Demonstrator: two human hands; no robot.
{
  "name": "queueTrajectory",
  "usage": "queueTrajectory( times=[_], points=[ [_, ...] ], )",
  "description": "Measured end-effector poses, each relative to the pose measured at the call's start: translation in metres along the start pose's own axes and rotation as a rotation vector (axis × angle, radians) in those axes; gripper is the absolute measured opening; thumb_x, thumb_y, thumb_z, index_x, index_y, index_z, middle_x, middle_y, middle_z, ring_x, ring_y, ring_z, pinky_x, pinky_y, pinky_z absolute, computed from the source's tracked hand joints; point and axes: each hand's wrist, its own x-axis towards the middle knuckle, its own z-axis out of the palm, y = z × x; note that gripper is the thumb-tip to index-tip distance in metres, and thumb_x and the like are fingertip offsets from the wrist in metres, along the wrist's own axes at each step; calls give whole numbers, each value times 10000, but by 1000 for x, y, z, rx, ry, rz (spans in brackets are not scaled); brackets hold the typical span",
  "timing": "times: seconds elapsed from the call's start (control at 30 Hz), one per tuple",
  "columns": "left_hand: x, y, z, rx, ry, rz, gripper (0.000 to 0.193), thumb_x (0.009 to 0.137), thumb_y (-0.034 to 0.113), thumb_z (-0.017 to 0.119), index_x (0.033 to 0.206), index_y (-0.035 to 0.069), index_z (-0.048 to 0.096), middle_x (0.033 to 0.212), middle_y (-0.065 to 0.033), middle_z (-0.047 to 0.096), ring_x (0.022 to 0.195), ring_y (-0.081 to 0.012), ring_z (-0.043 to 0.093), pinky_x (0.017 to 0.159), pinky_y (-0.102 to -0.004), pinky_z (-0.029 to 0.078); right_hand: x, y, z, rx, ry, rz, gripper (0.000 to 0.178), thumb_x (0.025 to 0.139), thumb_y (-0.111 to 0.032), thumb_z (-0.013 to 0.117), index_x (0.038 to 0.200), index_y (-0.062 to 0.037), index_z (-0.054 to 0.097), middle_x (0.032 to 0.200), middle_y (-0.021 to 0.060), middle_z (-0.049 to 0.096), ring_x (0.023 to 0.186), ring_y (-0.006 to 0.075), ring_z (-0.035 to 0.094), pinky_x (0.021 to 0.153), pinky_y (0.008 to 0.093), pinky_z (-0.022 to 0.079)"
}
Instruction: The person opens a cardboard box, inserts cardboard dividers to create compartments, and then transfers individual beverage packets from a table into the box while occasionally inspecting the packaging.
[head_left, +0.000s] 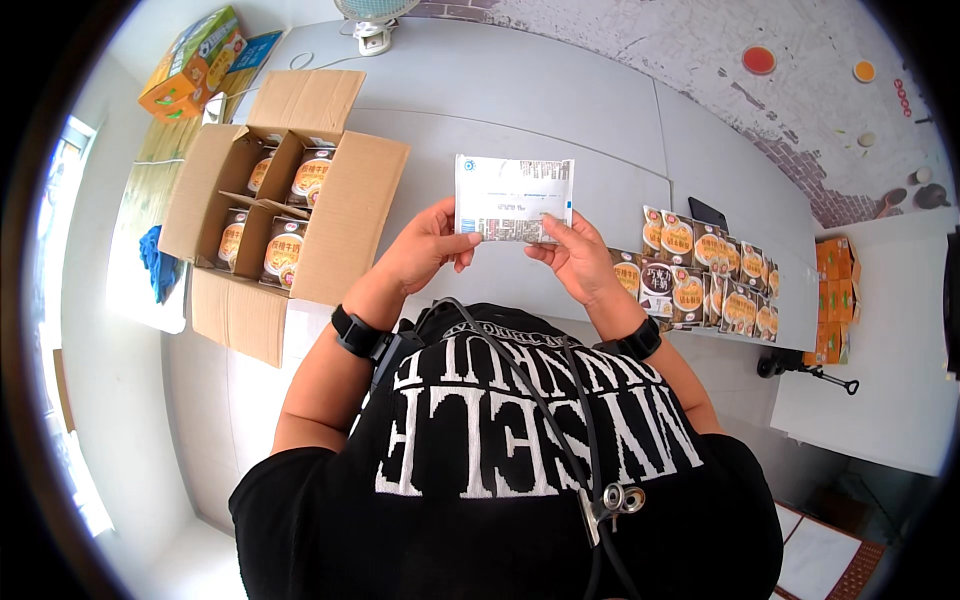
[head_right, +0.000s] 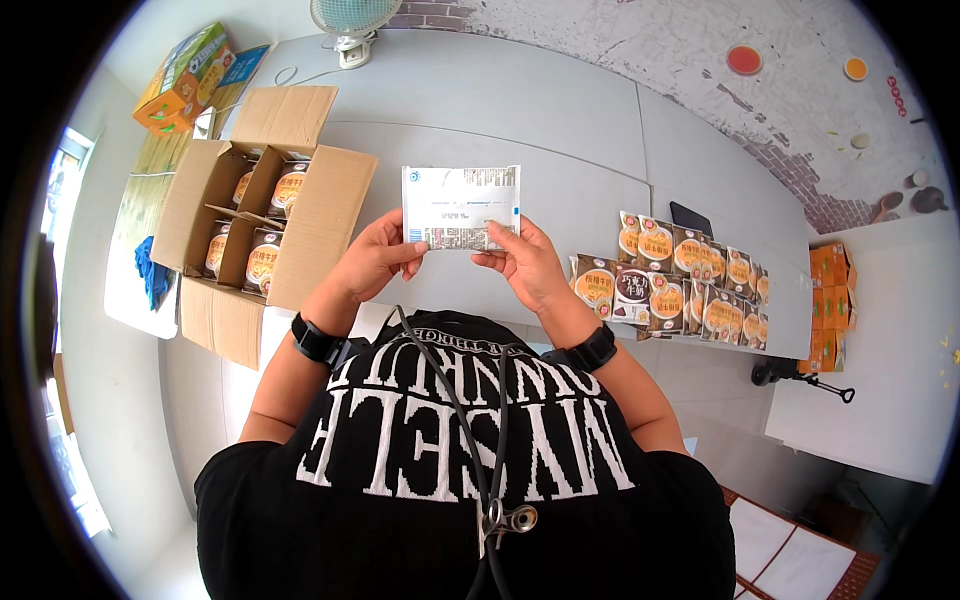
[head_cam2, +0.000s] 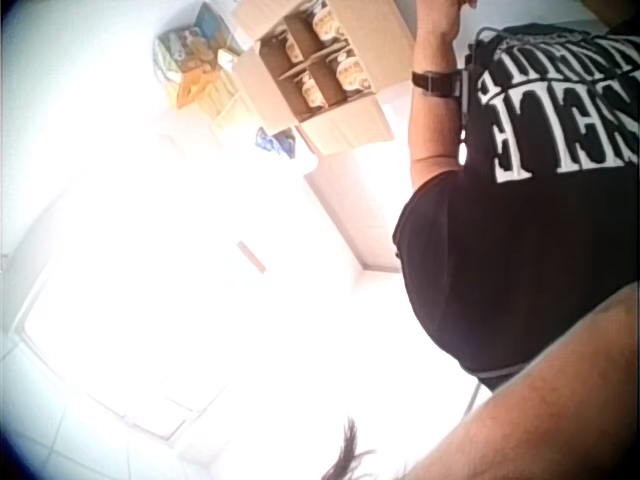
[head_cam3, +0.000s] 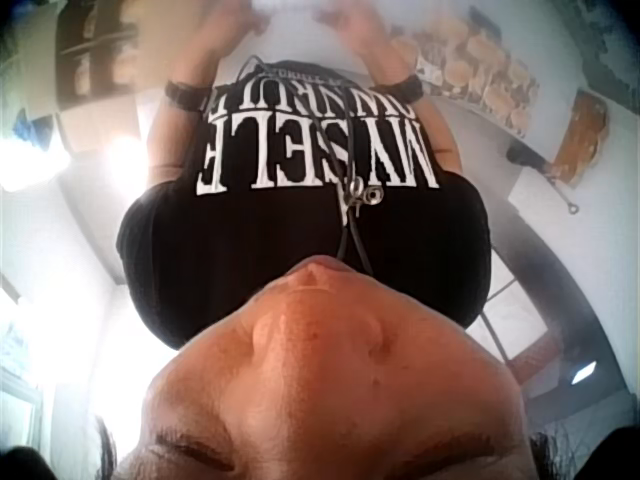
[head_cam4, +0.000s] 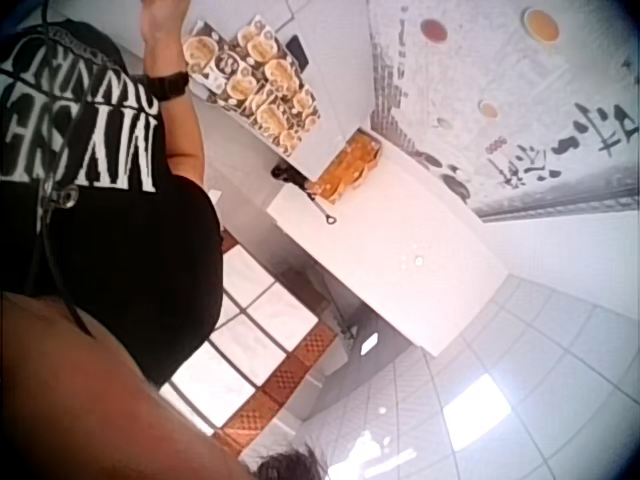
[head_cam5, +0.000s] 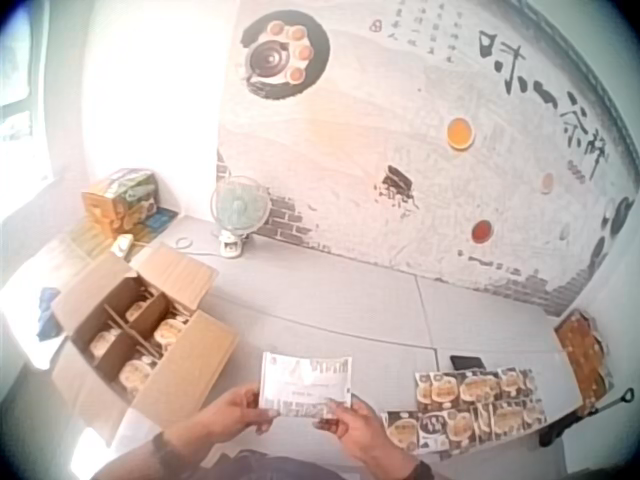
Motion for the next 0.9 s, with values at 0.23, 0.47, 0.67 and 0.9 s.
queueTrajectory(
  times=[0.23,0.47,0.67,0.9],
  points=[
    [-1,3,-6,93,-60,-42,236,820,1,578,1048,-7,516,794,-35,572,576,-96,532,497,-230,435,9,-3,4,-132,19,-166,345,871,-108,586,1176,-22,450,1023,86,593,925,156,587,775,298,506],
    [-6,2,0,188,-110,-122,290,803,-8,588,1082,-19,508,825,-54,586,613,-115,566,524,-249,475,12,-5,8,-262,133,-239,525,775,-57,703,1181,-42,371,926,91,587,813,139,598,708,276,521],
    [-6,1,0,88,-118,-119,335,889,184,548,1139,-28,481,901,-91,600,656,-155,598,582,-266,514,13,-3,7,-222,128,-261,519,773,-56,706,1170,-44,372,922,92,586,801,136,597,698,272,526],
    [9,-22,-22,-590,-408,-363,679,949,510,227,1301,-60,340,1057,-327,547,882,-382,635,741,-401,571,8,-20,26,-265,-7,-306,520,767,-50,711,1166,-57,377,933,72,573,842,129,579,736,274,504]
  ],
)
